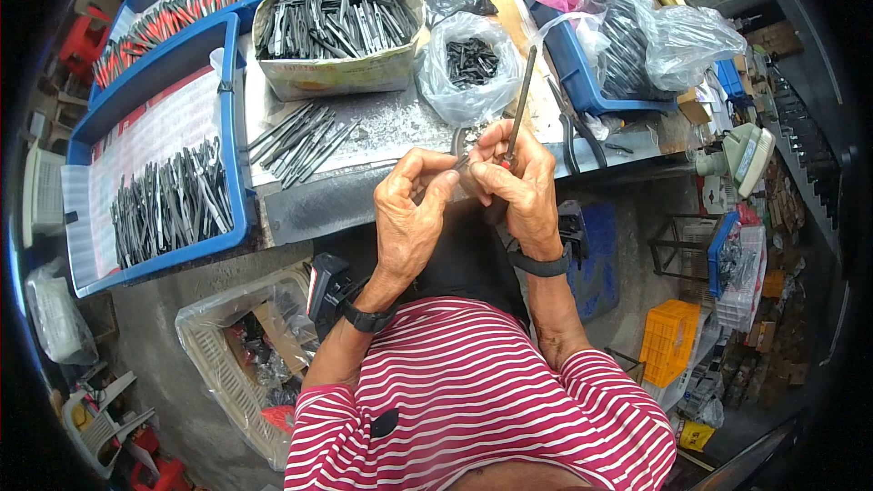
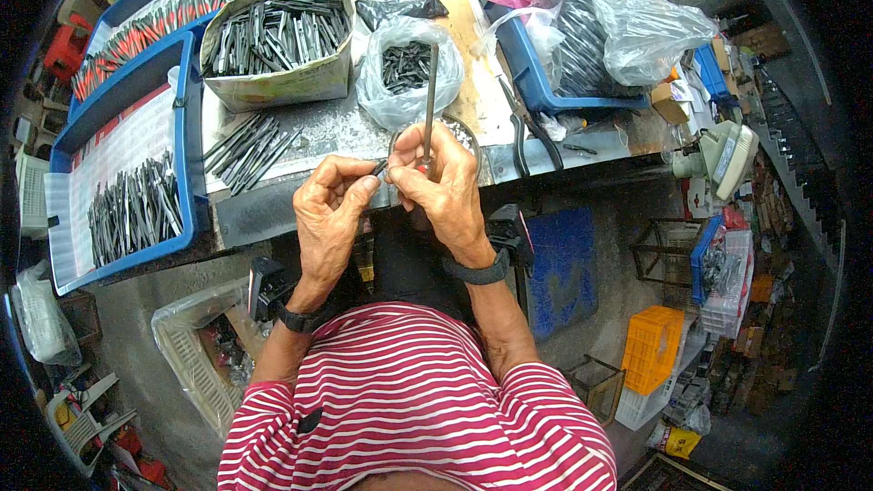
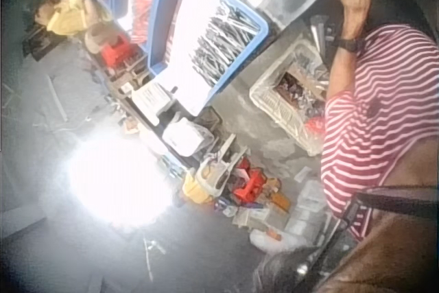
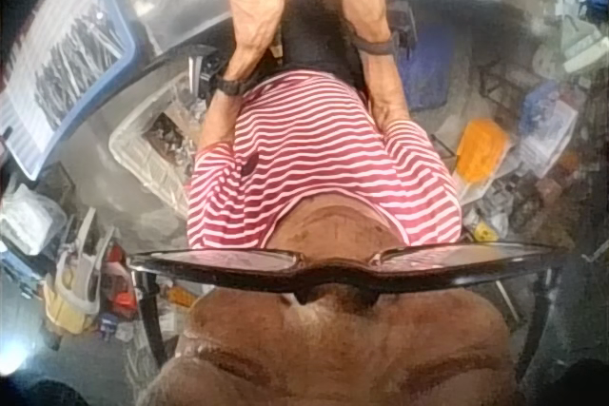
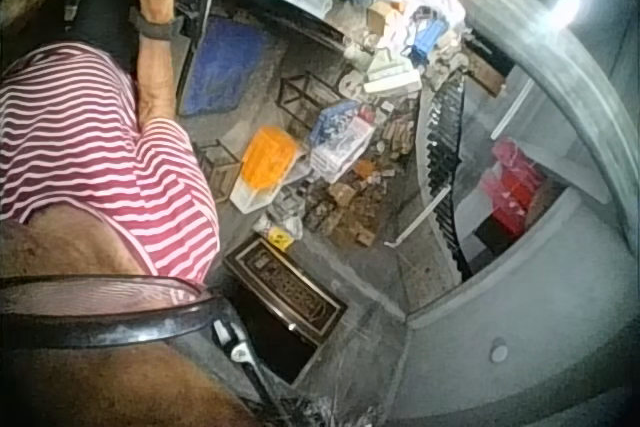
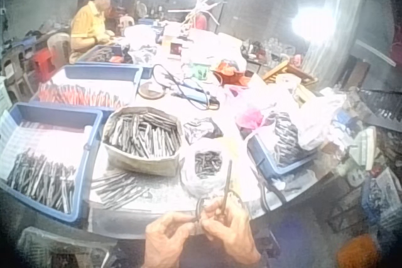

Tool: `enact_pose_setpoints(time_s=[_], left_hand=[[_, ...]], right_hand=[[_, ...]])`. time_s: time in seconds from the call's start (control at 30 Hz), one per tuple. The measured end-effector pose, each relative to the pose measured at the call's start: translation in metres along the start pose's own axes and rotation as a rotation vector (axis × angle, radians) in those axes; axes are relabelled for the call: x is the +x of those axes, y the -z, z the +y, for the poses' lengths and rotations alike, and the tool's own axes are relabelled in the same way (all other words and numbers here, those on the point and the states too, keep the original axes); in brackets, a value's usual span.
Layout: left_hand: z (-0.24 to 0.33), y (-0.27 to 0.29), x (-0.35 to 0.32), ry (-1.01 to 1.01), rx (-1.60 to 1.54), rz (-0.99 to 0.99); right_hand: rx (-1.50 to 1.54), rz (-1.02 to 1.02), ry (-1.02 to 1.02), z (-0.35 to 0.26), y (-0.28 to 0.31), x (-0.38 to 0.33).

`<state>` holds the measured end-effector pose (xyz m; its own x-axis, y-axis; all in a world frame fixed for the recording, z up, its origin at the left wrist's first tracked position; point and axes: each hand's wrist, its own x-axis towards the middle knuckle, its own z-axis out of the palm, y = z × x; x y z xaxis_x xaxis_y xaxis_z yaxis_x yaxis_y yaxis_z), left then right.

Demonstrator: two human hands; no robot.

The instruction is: The person repeatedly picks a metal rod and a small metal piece from containers on the table, joins them together by hand, and places the assembled fastener into a blue tray. The person continues this cycle throughout the clip.

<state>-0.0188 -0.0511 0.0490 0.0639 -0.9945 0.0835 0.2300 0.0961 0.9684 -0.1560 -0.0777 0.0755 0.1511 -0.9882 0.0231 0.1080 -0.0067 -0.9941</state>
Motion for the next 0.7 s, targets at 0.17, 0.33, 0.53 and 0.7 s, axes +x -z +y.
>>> enact_pose_setpoints(time_s=[0.17,0.33,0.53,0.7], left_hand=[[0.001,-0.001,-0.002,0.066,-0.035,0.019],[-0.001,-0.007,-0.004,0.213,-0.210,0.060],[-0.004,-0.009,-0.006,0.201,-0.266,0.066],[-0.002,-0.007,-0.007,0.148,-0.159,0.032]], right_hand=[[-0.136,0.062,0.048,0.001,-0.004,-0.003],[-0.213,0.120,0.143,0.006,-0.010,-0.005],[-0.234,0.130,0.137,0.006,-0.010,-0.007],[-0.149,0.085,0.115,0.006,-0.008,-0.008]])
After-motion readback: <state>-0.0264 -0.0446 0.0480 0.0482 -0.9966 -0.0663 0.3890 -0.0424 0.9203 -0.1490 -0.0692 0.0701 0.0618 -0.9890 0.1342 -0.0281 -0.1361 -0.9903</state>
